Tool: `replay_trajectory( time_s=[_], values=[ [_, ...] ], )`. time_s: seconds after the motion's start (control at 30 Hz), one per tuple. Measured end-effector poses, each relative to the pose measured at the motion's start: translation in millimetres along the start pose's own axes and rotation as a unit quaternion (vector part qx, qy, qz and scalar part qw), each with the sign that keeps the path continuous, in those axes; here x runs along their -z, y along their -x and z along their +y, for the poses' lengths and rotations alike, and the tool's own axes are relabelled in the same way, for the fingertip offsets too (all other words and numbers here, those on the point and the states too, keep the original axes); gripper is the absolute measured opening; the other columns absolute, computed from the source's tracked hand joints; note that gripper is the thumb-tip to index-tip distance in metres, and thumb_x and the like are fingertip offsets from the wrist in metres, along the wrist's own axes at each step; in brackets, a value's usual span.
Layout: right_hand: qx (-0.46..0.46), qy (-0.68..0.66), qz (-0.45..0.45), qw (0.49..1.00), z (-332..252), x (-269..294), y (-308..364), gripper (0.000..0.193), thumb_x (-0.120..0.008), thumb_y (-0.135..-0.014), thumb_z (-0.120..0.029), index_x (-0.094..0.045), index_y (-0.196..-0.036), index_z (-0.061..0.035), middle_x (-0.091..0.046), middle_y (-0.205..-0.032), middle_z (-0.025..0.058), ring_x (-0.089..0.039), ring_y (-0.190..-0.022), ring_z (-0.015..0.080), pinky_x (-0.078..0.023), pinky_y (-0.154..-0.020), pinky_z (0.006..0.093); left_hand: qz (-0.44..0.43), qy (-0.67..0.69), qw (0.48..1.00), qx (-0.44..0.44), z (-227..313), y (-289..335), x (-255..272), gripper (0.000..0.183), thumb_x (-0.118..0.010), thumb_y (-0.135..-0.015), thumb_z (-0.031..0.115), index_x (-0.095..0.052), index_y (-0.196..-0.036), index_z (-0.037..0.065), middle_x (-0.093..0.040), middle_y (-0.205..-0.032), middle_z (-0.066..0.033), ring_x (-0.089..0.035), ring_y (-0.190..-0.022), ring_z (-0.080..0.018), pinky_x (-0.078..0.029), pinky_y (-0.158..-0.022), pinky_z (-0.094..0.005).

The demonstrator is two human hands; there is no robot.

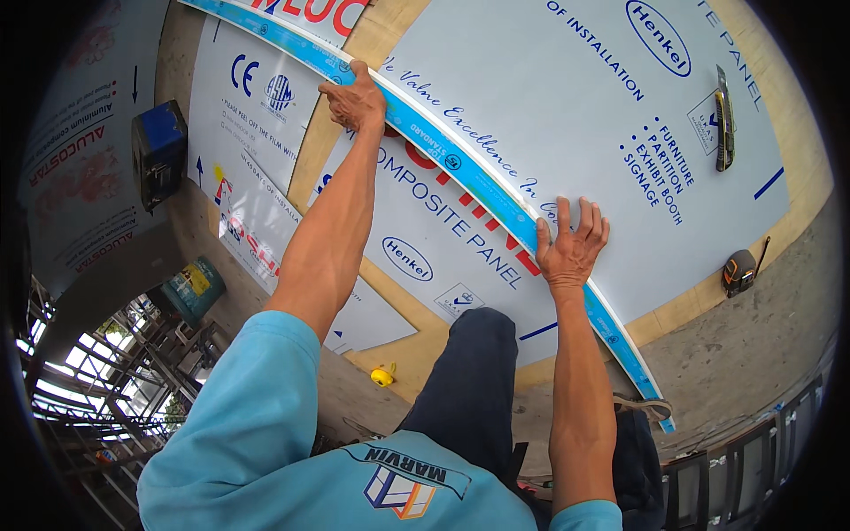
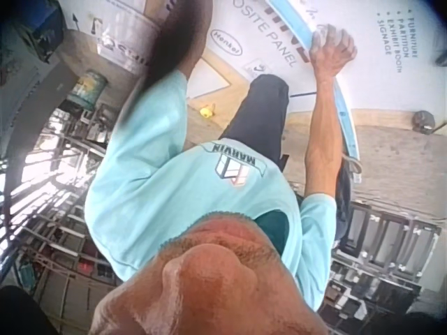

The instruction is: Measure and mark composite panels using a tape measure and a straight edge, then cut or score them using a utility knife.

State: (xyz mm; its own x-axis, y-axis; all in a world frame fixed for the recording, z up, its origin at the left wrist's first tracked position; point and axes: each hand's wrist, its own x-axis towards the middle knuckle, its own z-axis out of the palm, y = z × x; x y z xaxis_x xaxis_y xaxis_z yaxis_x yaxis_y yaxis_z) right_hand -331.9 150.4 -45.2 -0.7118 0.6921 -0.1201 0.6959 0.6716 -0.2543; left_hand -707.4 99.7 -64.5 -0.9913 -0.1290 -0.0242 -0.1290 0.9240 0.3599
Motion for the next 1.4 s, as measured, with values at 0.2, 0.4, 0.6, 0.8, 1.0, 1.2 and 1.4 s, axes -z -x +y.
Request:
replay_trajectory(
  time_s=[0.2,0.4,0.6,0.8,1.0,1.2,1.4],
  values=[
    [0.007,0.006,-0.009,1.0,-0.3,-0.2,-2.2,0.045,-0.044,-0.093,-0.047,-0.049,-0.125,-0.0159,-0.033,-0.129,0.013,-0.021,-0.131,0.0282,-0.016,-0.111,0.0475,0.02,-0.006,0.999,0.03,5.1,3.0,0.9,0.053,-0.049,-0.082,0.052,-0.041,-0.096,0.0,-0.051,-0.099,-0.0207,-0.047,-0.102,-0.0327,-0.034,-0.09,-0.0443],
    [0.013,-0.032,-0.039,0.999,-24.5,13.8,-19.4,0.047,-0.056,-0.089,-0.039,-0.049,-0.125,-0.0092,-0.035,-0.127,0.0153,-0.025,-0.128,0.0293,-0.021,-0.107,0.0472,0.088,-0.009,0.995,-0.036,-3.6,-3.4,-15.1,0.067,-0.045,-0.083,0.055,-0.042,-0.115,-0.004,-0.038,-0.124,-0.0214,-0.034,-0.117,-0.034,-0.026,-0.098,-0.0454],
    [0.376,-0.215,-0.267,0.861,-179.3,16.0,-33.0,0.032,-0.058,-0.083,-0.028,-0.056,-0.058,-0.008,-0.061,-0.057,0.0096,-0.061,-0.059,0.0272,-0.05,-0.056,0.0376,0.06,-0.018,0.997,-0.048,-17.1,-2.8,-12.0,0.075,-0.044,-0.085,0.05,-0.03,-0.131,-0.007,-0.034,-0.132,-0.023,-0.029,-0.125,-0.0353,-0.02,-0.105,-0.0477],
    [0.258,-0.247,-0.251,0.899,-214.9,-39.5,-85.8,0.031,-0.055,-0.079,-0.028,-0.058,-0.055,-0.0076,-0.063,-0.058,0.0129,-0.063,-0.052,0.0277,-0.049,-0.05,0.0393,0.023,0.013,0.998,-0.057,-9.0,-1.4,-16.5,0.085,-0.042,-0.086,0.052,-0.02,-0.138,-0.012,-0.025,-0.142,-0.0281,-0.022,-0.134,-0.037,-0.016,-0.108,-0.0485],
    [0.312,-0.208,-0.179,0.91,-184.9,-42.4,-112.4,0.038,-0.055,-0.084,-0.029,-0.056,-0.052,-0.0074,-0.059,-0.052,0.0122,-0.06,-0.046,0.0273,-0.047,-0.047,0.0386,0.013,0.04,0.997,-0.059,-3.2,2.2,-14.2,0.085,-0.04,-0.087,0.053,-0.02,-0.138,-0.013,-0.026,-0.143,-0.0291,-0.022,-0.136,-0.036,-0.014,-0.109,-0.048],
    [0.335,-0.245,-0.151,0.897,-188.3,-39.2,-102.0,0.042,-0.052,-0.089,-0.029,-0.056,-0.053,-0.0077,-0.057,-0.047,0.0118,-0.059,-0.045,0.0278,-0.048,-0.046,0.0383,0.005,0.013,0.999,-0.052,-7.0,-4.4,-7.0,0.084,-0.039,-0.088,0.051,-0.018,-0.138,-0.013,-0.027,-0.142,-0.03,-0.021,-0.136,-0.0359,-0.015,-0.109,-0.0476],
    [0.367,-0.28,-0.064,0.885,-188.4,-59.3,-120.6,0.039,-0.057,-0.083,-0.03,-0.053,-0.051,-0.0096,-0.058,-0.049,0.0116,-0.058,-0.044,0.0258,-0.046,-0.045,0.0378,-0.005,0.01,0.999,-0.052,-2.5,3.8,-12.3,0.084,-0.037,-0.089,0.052,-0.019,-0.138,-0.014,-0.027,-0.142,-0.0295,-0.021,-0.136,-0.0355,-0.015,-0.109,-0.0477]
  ],
)
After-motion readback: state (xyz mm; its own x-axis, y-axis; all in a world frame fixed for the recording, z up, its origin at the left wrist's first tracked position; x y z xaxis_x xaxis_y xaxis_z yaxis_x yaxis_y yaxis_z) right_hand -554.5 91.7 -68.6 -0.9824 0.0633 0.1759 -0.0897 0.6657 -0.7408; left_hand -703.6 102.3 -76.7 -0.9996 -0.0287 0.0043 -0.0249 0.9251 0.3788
